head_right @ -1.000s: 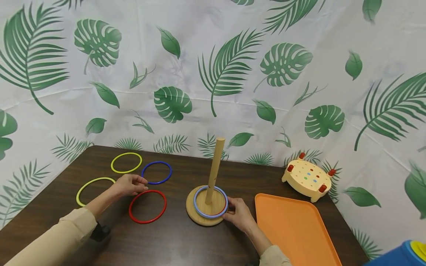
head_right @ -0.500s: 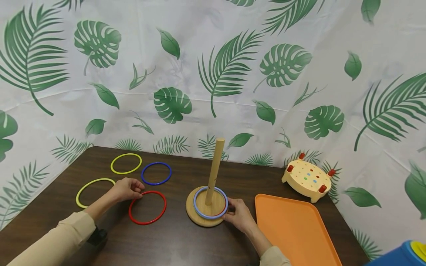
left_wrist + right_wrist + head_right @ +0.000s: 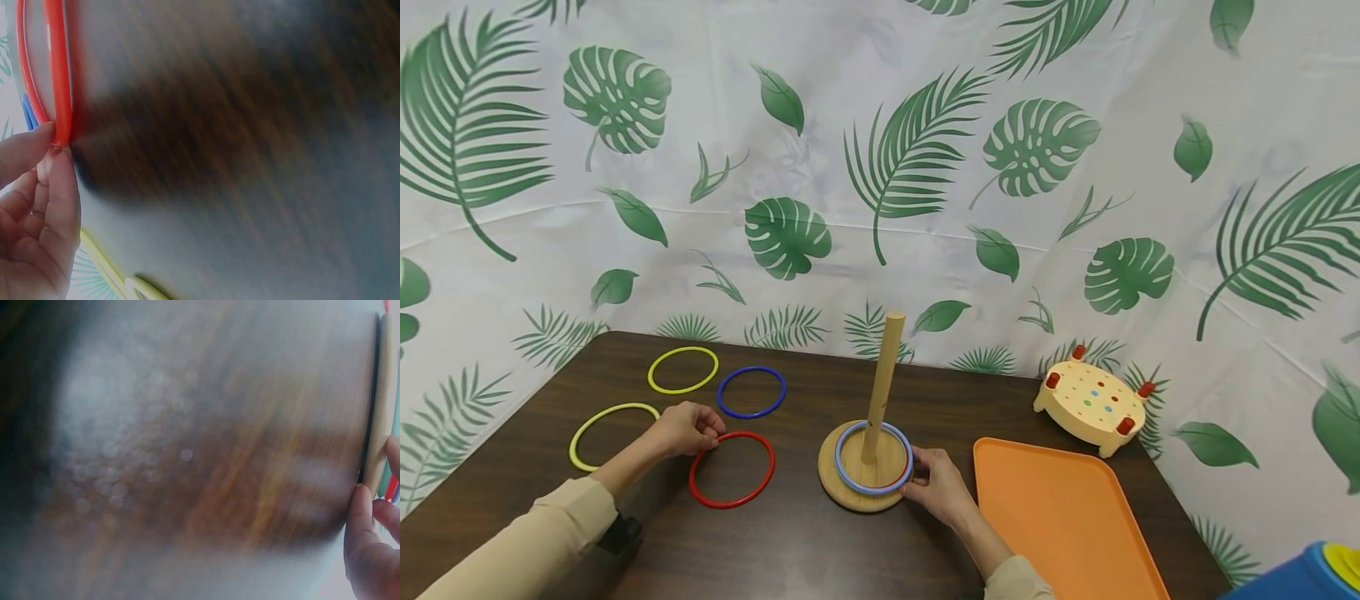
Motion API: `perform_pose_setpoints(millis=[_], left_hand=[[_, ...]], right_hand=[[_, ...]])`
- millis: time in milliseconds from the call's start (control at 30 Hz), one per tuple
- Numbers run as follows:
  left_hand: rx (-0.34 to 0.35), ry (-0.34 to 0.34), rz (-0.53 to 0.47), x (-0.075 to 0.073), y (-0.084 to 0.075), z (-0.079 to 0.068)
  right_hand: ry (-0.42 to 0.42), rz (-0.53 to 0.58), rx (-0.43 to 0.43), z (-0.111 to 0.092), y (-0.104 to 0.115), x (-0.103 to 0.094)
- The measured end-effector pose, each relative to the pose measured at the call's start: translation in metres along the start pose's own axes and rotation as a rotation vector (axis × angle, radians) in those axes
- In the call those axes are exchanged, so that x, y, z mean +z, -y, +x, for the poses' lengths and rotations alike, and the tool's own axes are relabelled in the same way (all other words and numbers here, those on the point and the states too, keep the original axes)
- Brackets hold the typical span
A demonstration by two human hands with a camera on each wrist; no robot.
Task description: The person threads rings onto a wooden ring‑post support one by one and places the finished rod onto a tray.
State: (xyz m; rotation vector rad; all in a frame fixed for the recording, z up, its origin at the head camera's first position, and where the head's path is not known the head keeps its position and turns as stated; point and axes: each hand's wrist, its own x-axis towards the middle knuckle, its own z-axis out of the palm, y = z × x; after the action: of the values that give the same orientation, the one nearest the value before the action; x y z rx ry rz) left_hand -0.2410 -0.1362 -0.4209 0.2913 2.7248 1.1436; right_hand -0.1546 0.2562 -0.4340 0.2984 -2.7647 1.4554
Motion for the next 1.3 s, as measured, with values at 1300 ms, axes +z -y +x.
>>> perform_pose_setpoints(millis=[1300], left_hand=[[-0.001,-0.005,0.008,-0.007,-0.017,-0.008]], right_hand=[[-0.045,-0.064,0.039,0.003,-0.003,0.003]])
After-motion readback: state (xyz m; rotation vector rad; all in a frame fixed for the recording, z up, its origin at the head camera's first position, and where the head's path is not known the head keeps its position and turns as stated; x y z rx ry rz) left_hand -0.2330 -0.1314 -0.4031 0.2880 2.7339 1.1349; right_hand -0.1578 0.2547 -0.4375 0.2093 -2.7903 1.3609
